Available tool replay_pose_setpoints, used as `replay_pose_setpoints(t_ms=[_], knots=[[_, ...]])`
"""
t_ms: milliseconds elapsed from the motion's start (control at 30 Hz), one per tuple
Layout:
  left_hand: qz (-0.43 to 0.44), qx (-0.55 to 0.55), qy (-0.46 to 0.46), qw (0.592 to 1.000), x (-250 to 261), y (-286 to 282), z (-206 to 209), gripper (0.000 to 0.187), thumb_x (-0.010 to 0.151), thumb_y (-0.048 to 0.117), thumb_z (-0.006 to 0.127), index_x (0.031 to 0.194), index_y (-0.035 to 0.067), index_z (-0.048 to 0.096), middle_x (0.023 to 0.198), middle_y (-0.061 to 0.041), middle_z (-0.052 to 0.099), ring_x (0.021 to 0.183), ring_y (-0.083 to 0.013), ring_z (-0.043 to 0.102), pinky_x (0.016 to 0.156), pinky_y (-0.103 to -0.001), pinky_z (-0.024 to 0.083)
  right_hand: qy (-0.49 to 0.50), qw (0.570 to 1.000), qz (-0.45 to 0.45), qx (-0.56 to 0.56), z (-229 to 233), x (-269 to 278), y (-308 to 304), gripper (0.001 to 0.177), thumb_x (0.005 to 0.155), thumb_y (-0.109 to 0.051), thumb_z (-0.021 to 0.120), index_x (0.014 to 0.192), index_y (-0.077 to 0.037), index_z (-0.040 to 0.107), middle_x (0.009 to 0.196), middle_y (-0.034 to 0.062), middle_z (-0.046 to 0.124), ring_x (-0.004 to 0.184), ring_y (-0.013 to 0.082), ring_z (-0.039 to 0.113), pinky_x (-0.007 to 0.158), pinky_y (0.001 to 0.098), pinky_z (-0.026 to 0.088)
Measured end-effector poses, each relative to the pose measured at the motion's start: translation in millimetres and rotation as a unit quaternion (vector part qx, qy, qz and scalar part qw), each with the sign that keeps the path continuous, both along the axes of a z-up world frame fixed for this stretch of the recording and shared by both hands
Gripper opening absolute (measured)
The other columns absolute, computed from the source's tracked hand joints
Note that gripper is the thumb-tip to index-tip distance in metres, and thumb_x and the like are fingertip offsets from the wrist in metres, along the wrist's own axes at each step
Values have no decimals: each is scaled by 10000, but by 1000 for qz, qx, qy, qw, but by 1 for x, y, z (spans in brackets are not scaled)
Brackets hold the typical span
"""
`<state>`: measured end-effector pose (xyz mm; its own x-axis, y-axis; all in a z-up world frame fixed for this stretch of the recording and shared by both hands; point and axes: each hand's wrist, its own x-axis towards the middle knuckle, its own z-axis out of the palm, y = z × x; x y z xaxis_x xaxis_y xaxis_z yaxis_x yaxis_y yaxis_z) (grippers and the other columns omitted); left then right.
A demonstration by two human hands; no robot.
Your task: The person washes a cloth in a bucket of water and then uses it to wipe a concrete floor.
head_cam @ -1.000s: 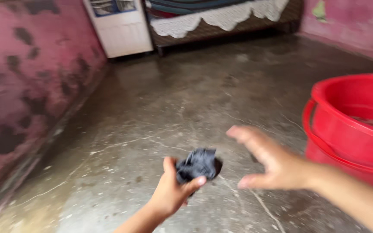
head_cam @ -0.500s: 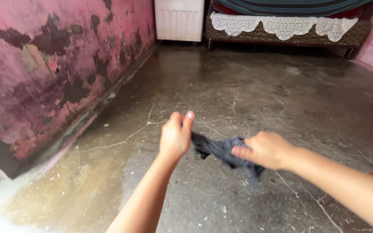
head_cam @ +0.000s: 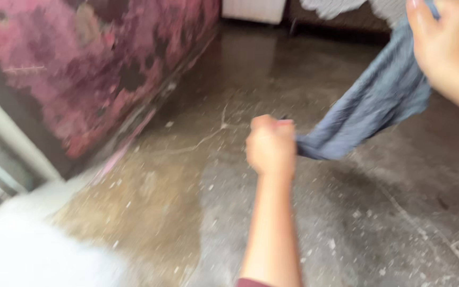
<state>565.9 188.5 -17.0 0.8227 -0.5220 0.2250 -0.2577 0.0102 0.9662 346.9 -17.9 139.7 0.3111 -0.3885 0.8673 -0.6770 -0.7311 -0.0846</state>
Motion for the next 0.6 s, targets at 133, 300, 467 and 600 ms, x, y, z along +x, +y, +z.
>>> replay_pose_setpoints(t_ms=[133,300,467,600], knots=[[-113,65,-131,983,-37,15,11,538,702,280,825,1107,25,579,1049,-192,701,960,-410,699,783,-516,568,14,979,137,151,24,110,32,347,1103,-279,638,884,-10,649,721,29,577,599,146,521,568,378,403],[-118,58,-119,984,-13,37,-7,619,773,384,821,1244,58,585,1020,-222,719,945,-433,698,782,-534,545,-92,871,396,275,-19,203,85,114,1032,-151,701,1004,-44,673,953,5,664,851,117,622,794,335,496],[-7,143,-91,985,56,80,-34,259,852,330,758,988,116,707,966,-184,726,943,-404,689,818,-529,528,-236,814,341,407,-65,251,89,83,931,-155,708,926,-75,730,912,-27,730,832,64,678,782,273,526],[108,170,-123,972,111,112,-42,221,928,348,686,942,135,743,921,-155,720,879,-388,685,765,-500,528,-298,766,289,491,-68,267,35,103,1003,-136,677,997,-50,735,898,-3,730,764,108,705,697,305,593]])
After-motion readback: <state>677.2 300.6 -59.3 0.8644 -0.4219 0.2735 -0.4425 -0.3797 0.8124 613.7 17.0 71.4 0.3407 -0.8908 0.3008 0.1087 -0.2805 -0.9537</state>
